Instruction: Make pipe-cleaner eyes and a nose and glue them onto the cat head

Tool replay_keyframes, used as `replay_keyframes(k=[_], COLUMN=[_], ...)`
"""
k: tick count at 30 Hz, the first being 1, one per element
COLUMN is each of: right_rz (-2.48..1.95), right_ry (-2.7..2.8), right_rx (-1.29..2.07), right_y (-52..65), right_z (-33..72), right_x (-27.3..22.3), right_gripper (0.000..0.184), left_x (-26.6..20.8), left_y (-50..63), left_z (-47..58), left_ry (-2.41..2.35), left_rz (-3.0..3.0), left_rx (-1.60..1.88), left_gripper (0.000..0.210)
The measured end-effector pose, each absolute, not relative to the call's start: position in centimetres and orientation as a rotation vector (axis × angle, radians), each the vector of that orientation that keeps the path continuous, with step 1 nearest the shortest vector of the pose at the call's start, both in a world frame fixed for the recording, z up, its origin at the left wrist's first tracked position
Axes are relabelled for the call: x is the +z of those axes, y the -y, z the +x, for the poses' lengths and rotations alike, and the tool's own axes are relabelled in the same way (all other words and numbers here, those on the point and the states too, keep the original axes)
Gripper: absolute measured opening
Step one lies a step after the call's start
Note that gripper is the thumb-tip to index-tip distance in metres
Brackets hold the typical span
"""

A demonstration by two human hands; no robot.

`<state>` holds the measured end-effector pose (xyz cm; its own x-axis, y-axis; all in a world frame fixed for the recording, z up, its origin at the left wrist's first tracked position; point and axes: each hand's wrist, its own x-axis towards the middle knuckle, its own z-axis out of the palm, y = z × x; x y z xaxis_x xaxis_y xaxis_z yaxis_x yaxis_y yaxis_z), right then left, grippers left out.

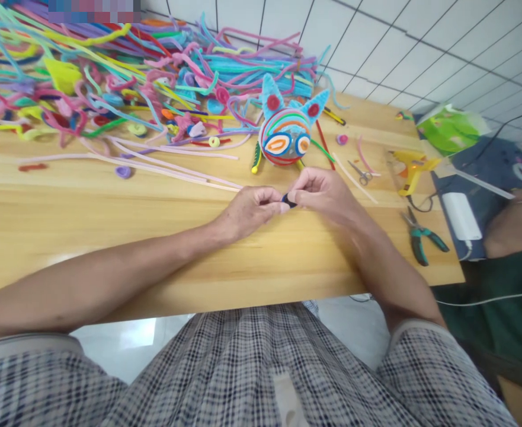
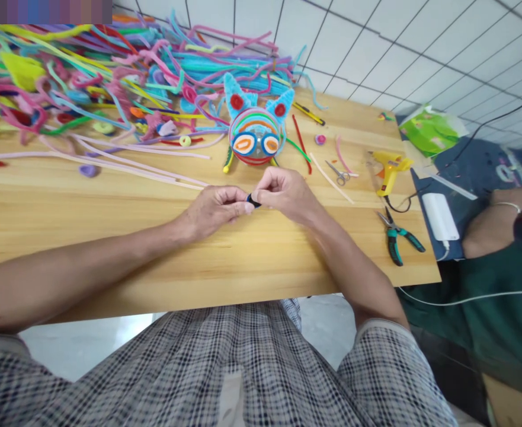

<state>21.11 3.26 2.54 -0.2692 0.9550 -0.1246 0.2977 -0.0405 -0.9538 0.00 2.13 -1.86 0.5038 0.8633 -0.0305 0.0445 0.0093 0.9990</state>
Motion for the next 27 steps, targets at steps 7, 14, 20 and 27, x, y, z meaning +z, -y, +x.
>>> replay_keyframes(k=[7,14,20,27], right_rz=[-1.318,-1.281,-1.255,-1.179], right_ry=[1.491,1.454,1.459,1.414], right_rx=[1.268,1.177,1.194,1.237], right_y=[-3.1,-2.5,-2.4,-2.1], right_z=[20.4,19.6,19.4,19.1], right_x=[1.4,1.5,1.5,1.3], right_gripper=[0.025,0.020,0.021,0.022], left_x=[-1.9,-1.6,-1.7,-1.6], left_y=[-2.4,-2.2,-1.9,-1.9], left_z=[-0.1,0.3,0.3,0.4], left_ry=[-0.857,-0.825,-0.895,-0.910], left_rz=[1.336,1.238,1.316,1.341], left_rx=[0.760,0.808,0.896,0.973], left_gripper=[0.030,0.050,0.050,0.055])
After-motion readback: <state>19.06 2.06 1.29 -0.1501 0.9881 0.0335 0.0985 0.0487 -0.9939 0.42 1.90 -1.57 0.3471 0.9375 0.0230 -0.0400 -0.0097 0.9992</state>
